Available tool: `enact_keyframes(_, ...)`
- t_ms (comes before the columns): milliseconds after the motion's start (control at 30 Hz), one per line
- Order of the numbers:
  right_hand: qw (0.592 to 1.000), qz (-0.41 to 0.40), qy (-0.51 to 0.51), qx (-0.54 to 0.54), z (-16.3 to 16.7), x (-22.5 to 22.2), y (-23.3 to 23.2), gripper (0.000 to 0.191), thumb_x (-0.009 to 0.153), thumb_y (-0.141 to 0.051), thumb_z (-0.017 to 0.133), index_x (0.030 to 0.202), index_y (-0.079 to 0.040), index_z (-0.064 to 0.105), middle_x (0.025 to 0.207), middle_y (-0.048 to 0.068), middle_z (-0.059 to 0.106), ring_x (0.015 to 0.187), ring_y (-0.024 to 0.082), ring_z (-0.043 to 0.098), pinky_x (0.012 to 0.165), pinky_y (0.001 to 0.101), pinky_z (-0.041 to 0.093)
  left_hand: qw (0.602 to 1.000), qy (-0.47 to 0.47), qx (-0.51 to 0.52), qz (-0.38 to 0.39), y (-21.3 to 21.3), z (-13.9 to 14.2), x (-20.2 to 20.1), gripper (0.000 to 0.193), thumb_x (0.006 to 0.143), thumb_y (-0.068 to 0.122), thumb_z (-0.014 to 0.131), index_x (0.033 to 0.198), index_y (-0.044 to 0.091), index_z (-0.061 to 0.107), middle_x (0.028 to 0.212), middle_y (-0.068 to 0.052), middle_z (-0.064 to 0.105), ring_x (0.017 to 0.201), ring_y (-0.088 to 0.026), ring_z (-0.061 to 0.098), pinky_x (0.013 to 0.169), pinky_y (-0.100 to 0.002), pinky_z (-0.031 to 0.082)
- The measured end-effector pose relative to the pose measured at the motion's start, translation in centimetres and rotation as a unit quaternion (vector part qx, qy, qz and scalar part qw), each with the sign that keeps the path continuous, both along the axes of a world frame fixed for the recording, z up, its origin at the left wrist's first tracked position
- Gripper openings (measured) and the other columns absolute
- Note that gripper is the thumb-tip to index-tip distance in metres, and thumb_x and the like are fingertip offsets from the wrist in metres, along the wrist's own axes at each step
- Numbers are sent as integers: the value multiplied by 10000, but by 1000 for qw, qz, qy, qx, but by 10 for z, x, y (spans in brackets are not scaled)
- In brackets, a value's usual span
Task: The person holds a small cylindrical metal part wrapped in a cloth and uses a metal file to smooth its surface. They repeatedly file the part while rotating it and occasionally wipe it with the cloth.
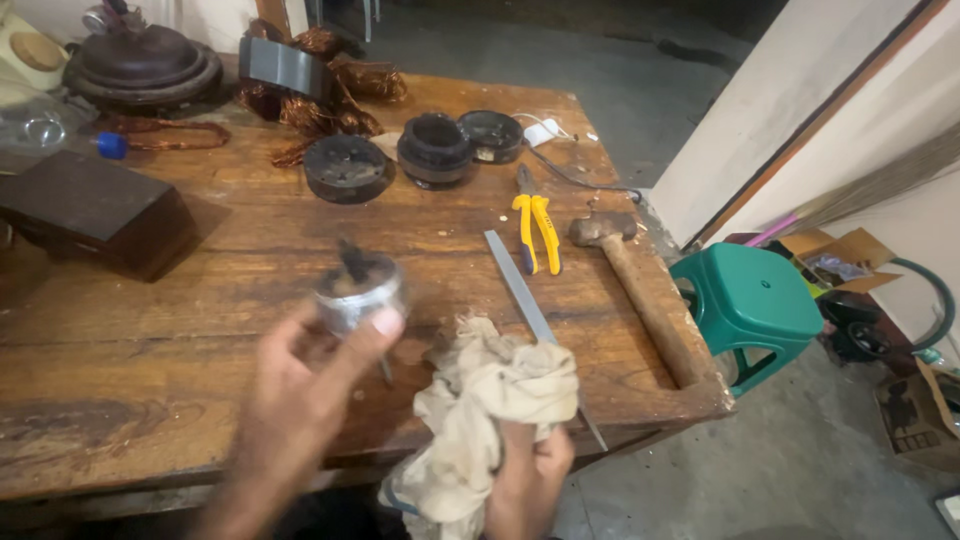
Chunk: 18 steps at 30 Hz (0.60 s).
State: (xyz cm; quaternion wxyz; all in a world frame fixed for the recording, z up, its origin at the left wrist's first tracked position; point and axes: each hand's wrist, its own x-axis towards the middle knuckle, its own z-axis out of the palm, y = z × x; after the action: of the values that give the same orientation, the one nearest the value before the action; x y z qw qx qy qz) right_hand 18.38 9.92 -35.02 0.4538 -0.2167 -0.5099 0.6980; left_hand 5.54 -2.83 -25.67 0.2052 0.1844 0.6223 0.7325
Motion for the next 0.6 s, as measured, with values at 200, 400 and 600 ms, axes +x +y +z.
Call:
enact_keyframes(200,991,40,104,-79,14,-2,-8,350,995,-133,539,1232,104,641,1124,209,749,935,247,759,790,410,637,971,170,-169,-1,-19,20,-27,504,791,268,815,1234,55,702,1010,-87,780,858,-205,742,726,-366,641)
enact_keyframes(400,982,99,108,-121,13,-11,-17,368,995,-146,537,1253,102,623,1125,222,737,934,274,760,789,434,642,967,63,-225,-97,-15,11,6,527,808,249,825,1289,78,695,989,-147,786,781,-229,809,624,-383,673)
enact_keyframes(600,975,192,76,-88,-3,-7,-12,365,997,-140,542,1267,95,615,1125,219,733,934,273,755,786,429,636,916,299,-167,-208,-4,-7,32,728,911,251,769,1498,-20,433,1121,-175,742,1011,-251,758,867,-403,613)
